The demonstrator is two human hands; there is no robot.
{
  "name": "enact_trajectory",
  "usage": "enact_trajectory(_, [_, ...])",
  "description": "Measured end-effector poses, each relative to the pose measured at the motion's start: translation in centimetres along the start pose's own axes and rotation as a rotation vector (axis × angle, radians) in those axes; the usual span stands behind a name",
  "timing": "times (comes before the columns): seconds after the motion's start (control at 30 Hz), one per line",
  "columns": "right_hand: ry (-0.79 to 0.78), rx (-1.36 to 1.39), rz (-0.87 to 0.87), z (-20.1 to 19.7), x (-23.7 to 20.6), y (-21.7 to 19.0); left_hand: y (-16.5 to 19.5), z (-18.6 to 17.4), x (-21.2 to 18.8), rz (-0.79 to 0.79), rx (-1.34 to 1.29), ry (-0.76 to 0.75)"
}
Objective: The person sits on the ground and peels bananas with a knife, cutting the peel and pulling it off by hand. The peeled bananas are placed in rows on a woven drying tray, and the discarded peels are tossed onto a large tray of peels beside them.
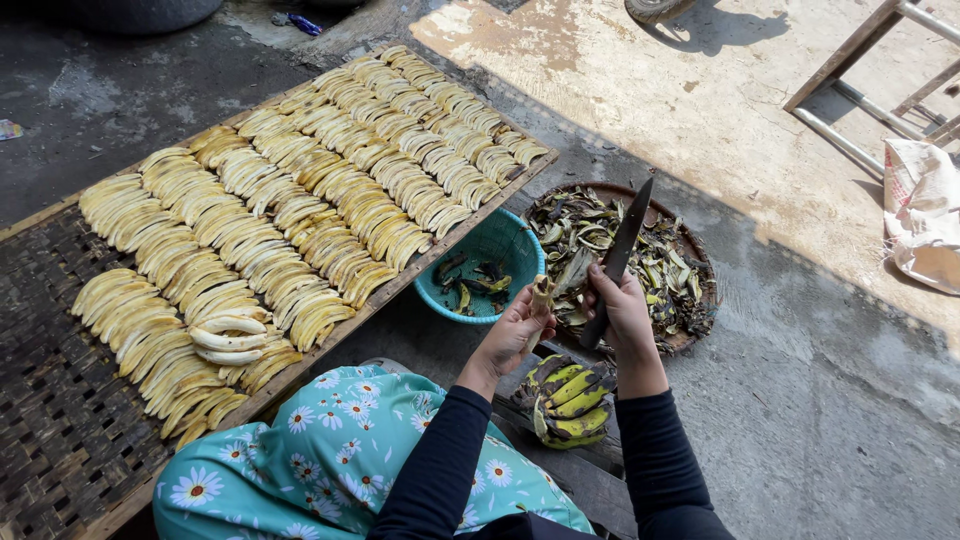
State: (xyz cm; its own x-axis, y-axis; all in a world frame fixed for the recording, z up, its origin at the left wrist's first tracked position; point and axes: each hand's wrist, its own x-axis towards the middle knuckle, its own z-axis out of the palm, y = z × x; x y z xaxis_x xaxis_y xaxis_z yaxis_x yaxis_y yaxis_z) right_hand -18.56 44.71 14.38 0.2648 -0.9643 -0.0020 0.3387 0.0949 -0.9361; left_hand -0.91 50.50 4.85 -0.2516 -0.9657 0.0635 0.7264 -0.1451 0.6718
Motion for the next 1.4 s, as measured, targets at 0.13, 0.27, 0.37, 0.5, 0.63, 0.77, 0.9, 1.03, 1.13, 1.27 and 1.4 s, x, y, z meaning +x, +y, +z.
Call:
enact_trajectory(0.13, [0.200,0.012,-0.122,-2.5,2.1,-1.8,0.2,0.2,-0.2,0.019,0.041,0.016])
enact_trajectory(0.27, [0.462,-0.377,-0.334,-4.6,5.3,-4.9,0.7,0.2,-0.7,-0.010,-0.073,0.121])
enact_trajectory(0.37, [0.373,-0.785,-0.477,-4.2,5.8,-6.0,1.1,0.3,-0.5,0.036,-0.084,0.130])
enact_trajectory(0.5, [0.095,-0.703,-0.148,-0.5,3.5,-3.5,0.9,0.7,0.5,0.079,-0.038,0.209])
enact_trajectory(0.63, [-0.149,-0.633,-0.034,3.7,1.4,0.6,0.3,0.6,1.0,0.199,-0.093,0.217])
enact_trajectory(0.77, [-0.155,-0.654,-0.028,5.6,1.0,2.6,0.0,0.1,0.9,0.312,-0.016,0.244])
enact_trajectory(0.9, [-0.165,-0.697,-0.134,5.3,0.9,2.9,0.0,0.0,0.8,0.313,-0.022,0.258])
enact_trajectory(1.03, [-0.199,-0.712,-0.252,5.0,0.7,3.3,0.0,0.0,0.5,0.320,0.008,0.255])
enact_trajectory(1.13, [-0.164,-0.790,-0.256,5.3,0.2,3.4,0.2,0.3,0.3,0.323,0.002,0.258])
enact_trajectory(1.27, [-0.199,-0.712,-0.145,4.8,-0.6,2.5,1.1,0.5,0.3,0.262,-0.156,0.336])
enact_trajectory(1.4, [-0.044,-0.821,-0.127,2.1,-0.1,-0.2,2.0,-0.2,-0.3,0.261,-0.132,0.355])
